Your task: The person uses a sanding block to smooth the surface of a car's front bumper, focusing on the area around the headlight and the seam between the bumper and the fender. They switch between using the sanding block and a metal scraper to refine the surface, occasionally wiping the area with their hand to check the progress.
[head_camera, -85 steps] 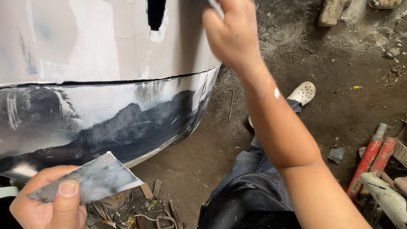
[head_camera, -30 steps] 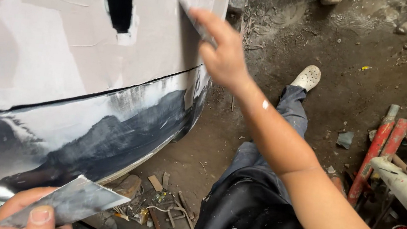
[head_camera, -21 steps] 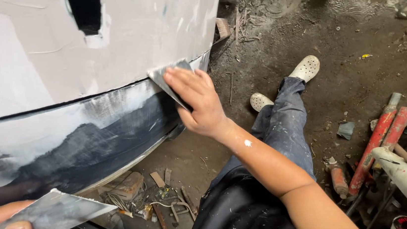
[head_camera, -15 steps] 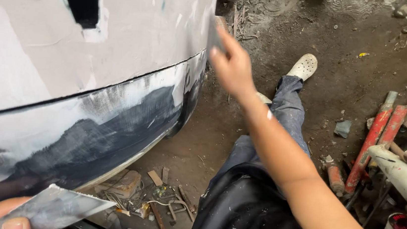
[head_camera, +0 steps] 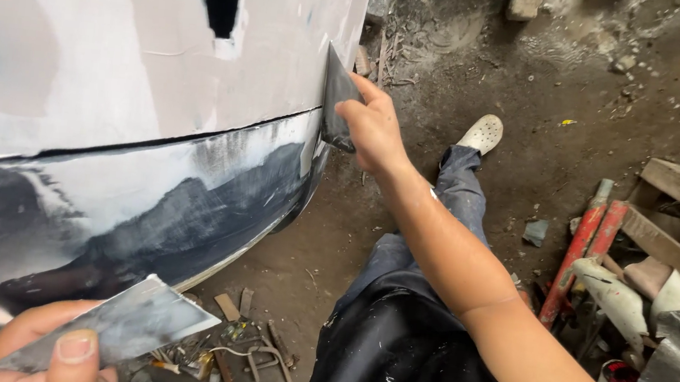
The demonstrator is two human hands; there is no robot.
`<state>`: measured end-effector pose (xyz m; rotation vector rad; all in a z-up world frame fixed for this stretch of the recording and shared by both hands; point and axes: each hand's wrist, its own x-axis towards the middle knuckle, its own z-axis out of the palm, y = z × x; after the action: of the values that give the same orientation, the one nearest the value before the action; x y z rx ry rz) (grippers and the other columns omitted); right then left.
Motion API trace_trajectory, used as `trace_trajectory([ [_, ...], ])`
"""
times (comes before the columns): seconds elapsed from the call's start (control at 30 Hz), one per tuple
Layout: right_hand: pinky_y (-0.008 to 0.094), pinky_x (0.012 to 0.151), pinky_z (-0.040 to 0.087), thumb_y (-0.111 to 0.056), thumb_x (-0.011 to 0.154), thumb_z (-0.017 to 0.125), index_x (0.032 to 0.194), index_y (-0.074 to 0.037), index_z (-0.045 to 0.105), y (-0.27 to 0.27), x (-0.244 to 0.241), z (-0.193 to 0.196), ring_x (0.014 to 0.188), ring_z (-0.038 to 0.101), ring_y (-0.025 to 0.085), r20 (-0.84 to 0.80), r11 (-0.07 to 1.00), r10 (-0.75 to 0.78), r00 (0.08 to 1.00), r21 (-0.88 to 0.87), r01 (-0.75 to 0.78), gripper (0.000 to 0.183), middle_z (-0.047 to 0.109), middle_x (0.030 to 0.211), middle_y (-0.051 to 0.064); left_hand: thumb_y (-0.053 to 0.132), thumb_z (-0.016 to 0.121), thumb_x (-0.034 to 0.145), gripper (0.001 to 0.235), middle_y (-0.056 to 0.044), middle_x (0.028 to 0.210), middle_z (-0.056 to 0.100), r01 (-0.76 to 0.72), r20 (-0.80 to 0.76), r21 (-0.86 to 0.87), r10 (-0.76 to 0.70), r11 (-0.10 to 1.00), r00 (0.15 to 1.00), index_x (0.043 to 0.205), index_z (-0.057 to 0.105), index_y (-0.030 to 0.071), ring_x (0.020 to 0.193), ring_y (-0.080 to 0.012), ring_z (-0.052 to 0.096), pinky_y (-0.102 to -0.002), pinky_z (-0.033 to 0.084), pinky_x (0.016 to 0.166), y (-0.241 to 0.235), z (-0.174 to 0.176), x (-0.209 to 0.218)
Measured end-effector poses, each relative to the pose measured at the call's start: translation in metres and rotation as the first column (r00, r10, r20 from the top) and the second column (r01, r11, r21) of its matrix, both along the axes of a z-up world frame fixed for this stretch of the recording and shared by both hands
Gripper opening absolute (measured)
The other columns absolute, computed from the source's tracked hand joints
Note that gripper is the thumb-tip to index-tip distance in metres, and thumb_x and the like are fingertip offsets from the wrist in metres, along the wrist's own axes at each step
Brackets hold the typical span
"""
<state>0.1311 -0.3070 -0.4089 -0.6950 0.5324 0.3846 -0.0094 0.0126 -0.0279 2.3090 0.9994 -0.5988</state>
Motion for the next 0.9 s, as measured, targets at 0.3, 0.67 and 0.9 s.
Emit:
trace_trajectory([
  [0.3, 0.028, 0.099, 0.053, 0.010, 0.086, 0.058, 0.147, 0.011, 0.051, -0.004, -0.001, 0.105, 0.112, 0.066, 0.015, 0.233, 0.999, 0.027, 0.972, -0.049, -0.016, 0.061, 0.069, 0.129, 0.013, 0.027, 0.076, 0.097, 0.035, -0.005, 0.080, 0.072, 0.259, 0.523, -0.014, -0.214, 0.966, 0.825, 0.102, 0.072, -0.007, 0.073, -0.0071, 0.065, -0.021, 0.052, 0.077, -0.106, -0.012, 0.034],
  [0.67, 0.028, 0.095, 0.058, 0.000, 0.090, 0.066, 0.151, 0.000, 0.047, -0.003, -0.024, 0.224, 0.118, 0.066, 0.018, 0.431, 0.744, 0.308, 0.848, -0.664, 0.067, 0.064, 0.060, 0.143, 0.015, 0.022, 0.078, 0.095, 0.028, -0.002, 0.073, 0.066, 0.243, 0.591, -0.002, -0.195, 0.970, 0.782, 0.098, 0.073, -0.005, 0.067, -0.0059, 0.058, -0.018, 0.045, 0.066, -0.108, -0.015, 0.031],
  [0.9, 0.032, 0.099, 0.058, 0.004, 0.092, 0.058, 0.151, -0.004, 0.051, -0.045, -0.019, 0.173, 0.116, 0.068, 0.021, 0.496, 0.792, 0.278, 0.822, -0.603, 0.096, 0.060, 0.067, 0.133, 0.016, 0.019, 0.076, 0.101, 0.029, -0.009, 0.092, 0.072, 0.211, 0.647, -0.141, -0.071, 0.967, 0.759, 0.109, 0.073, -0.008, 0.083, -0.0096, 0.065, -0.020, 0.051, 0.086, -0.113, -0.010, 0.023],
])
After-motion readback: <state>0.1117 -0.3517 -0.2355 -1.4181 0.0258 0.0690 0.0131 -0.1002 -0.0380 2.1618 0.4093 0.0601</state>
